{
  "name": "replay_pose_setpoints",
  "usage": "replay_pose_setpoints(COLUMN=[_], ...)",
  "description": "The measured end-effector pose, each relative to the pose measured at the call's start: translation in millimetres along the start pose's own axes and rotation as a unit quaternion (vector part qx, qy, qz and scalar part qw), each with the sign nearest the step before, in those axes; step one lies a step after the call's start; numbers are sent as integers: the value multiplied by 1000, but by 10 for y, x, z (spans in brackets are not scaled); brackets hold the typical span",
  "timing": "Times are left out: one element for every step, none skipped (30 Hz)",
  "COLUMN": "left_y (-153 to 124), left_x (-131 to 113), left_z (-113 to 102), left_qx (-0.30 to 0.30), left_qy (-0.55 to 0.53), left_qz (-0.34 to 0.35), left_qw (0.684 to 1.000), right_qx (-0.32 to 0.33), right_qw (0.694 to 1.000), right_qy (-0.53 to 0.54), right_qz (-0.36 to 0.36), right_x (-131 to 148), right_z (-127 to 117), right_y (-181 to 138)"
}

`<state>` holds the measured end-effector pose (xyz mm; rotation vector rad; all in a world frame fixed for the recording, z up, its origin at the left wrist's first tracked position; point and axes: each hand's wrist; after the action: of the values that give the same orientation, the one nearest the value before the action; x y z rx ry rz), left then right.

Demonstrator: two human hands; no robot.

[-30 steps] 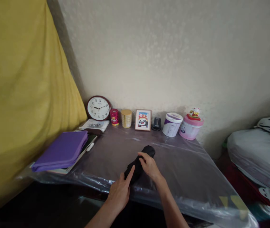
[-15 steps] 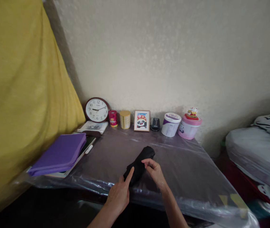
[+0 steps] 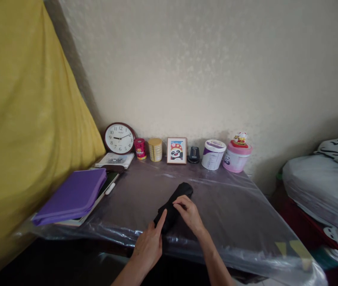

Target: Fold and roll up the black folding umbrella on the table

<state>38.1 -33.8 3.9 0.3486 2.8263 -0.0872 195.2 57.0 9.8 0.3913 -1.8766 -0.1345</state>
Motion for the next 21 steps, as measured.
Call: replay_pose_setpoints(left_y=[2,5,9,14,20,27,35,43,51,58,66,73,80,86,92,97,100,100,96,90,80], left_x=[4,11,21,33,48,63,79,95,112,131,152,177,207,242,280,319,356,387,408,417,414], left_z=[-11,-22,-32,-42,-52,-62,-74,-89,-106,-127,-151,-176,-201,-225,-246,-264,-279,-290,-299,-304,-305], left_qx=[1,3,5,8,10,13,12,8,4,2,8,23,42,63,80,92,95,88,69,37,-3], left_qy=[-11,-22,-36,-49,-62,-73,-87,-106,-133,-170,-217,-273,-332,-388,-438,-475,-492,-484,-446,-378,-287], left_qz=[-4,-7,-9,-9,-8,-9,-11,-12,-13,-16,-24,-36,-52,-67,-78,-86,-95,-104,-113,-121,-127], left_qw=[1000,1000,999,999,998,997,996,994,991,985,976,961,941,917,892,871,860,864,885,917,949], right_qx=[2,8,14,19,18,6,-18,-47,-78,-104,-123,-133,-138,-139,-139,-137,-137,-137,-138,-138,-138], right_qw=[1000,999,998,996,993,990,985,979,973,968,965,963,963,962,961,960,959,959,958,958,959], right_qy=[17,33,47,60,73,87,100,109,114,114,111,106,103,103,107,112,118,124,128,129,129], right_qz=[8,20,37,59,85,114,142,167,185,197,204,207,208,210,212,215,216,216,215,213,212], right_x=[-7,-16,-26,-37,-49,-64,-82,-103,-128,-157,-189,-224,-259,-293,-325,-353,-378,-399,-415,-426,-433], right_z=[-38,-90,-153,-226,-306,-388,-469,-544,-610,-664,-707,-737,-755,-765,-768,-766,-762,-758,-753,-749,-746], right_y=[-42,-91,-143,-196,-247,-294,-335,-369,-397,-420,-438,-452,-464,-474,-482,-488,-492,-494,-496,-496,-495])
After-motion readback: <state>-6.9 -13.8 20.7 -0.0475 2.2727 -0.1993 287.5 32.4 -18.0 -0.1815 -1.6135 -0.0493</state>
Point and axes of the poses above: each hand's wrist, its own y-axis towards the middle knuckle, its own z-axis out of the palm, x = y × z, and after that the axes turned 10 degrees about z, right-handed
